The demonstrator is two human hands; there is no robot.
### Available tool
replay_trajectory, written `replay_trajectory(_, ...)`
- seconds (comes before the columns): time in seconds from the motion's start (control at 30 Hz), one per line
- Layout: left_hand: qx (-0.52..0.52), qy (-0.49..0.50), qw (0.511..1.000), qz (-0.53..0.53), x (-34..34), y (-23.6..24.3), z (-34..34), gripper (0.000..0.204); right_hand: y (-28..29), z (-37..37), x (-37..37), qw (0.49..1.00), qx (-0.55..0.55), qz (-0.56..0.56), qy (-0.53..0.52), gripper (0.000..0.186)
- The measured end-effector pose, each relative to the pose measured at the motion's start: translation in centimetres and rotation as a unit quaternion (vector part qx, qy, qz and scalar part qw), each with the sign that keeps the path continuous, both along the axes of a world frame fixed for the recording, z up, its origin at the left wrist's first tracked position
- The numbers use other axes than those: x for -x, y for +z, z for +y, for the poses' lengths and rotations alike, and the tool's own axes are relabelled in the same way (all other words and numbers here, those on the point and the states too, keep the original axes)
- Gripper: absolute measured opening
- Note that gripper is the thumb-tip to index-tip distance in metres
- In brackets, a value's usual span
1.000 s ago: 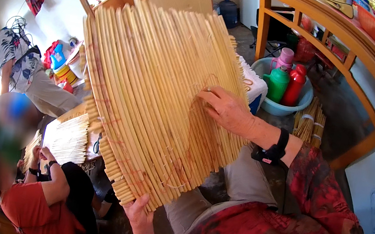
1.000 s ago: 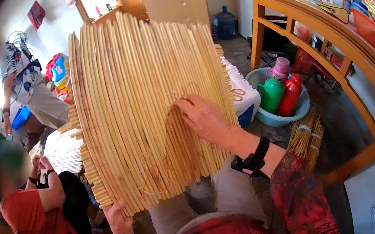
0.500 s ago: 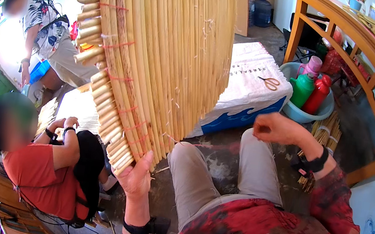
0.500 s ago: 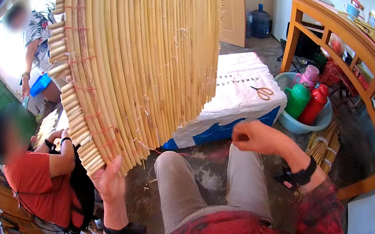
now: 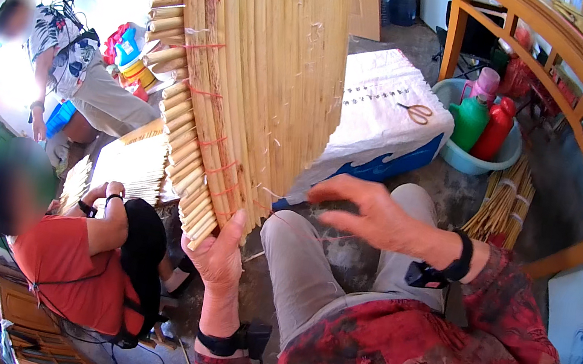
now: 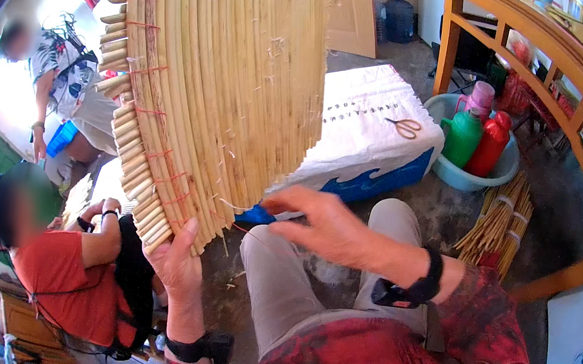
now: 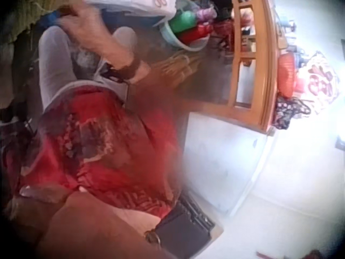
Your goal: The person weaves thin wood slats together using a red string by hand and then trims the ends of the string with shears.
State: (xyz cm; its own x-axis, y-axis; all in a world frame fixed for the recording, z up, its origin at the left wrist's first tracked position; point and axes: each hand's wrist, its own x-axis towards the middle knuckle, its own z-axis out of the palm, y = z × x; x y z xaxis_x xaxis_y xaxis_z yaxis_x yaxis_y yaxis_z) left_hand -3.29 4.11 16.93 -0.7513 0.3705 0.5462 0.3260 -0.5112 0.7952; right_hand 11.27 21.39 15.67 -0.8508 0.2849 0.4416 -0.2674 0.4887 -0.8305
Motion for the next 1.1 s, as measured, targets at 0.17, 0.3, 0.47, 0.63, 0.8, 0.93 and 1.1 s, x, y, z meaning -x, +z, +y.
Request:
replay_trajectory(0.17, 0.016, -0.010, 1.000, -0.013, -0.2, -0.1, 0.4, 0.045, -0.4, -3.2, 3.1, 0.990, 0.124, 0.010, 0.071, 0.032)
replay_trajectory(0.3, 0.061, 0.005, 0.998, 0.010, -0.5, -1.0, 0.8, 0.045, -1.4, -3.8, 4.4, 0.939, 0.330, -0.043, 0.090, 0.022)
replay_trajectory(0.47, 0.118, 0.026, 0.991, 0.050, -0.6, -1.6, 0.9, 0.047, -2.3, -2.8, 5.7, 0.968, 0.239, -0.012, 0.078, 0.014)
replay_trajectory(0.63, 0.172, 0.048, 0.966, 0.189, -0.8, -2.3, 0.7, 0.048, -4.0, -2.0, 5.6, 0.941, 0.326, 0.054, 0.077, 0.013)
replay_trajectory(0.8, 0.183, -0.027, 0.921, 0.344, -1.9, -2.9, 2.8, 0.041, -8.3, -1.4, 4.7, 0.952, 0.302, 0.000, 0.060, 0.013)
replay_trajectory(0.93, 0.256, -0.026, 0.811, 0.526, -2.5, -5.3, 3.5, 0.040, -10.6, -0.5, 2.3, 0.967, 0.242, -0.066, 0.051, 0.013)
replay_trajectory(1.1, 0.341, -0.070, 0.714, 0.608, -3.8, -7.1, 2.9, 0.043, -11.9, -0.5, -2.3, 0.974, 0.159, -0.149, 0.056, 0.014)
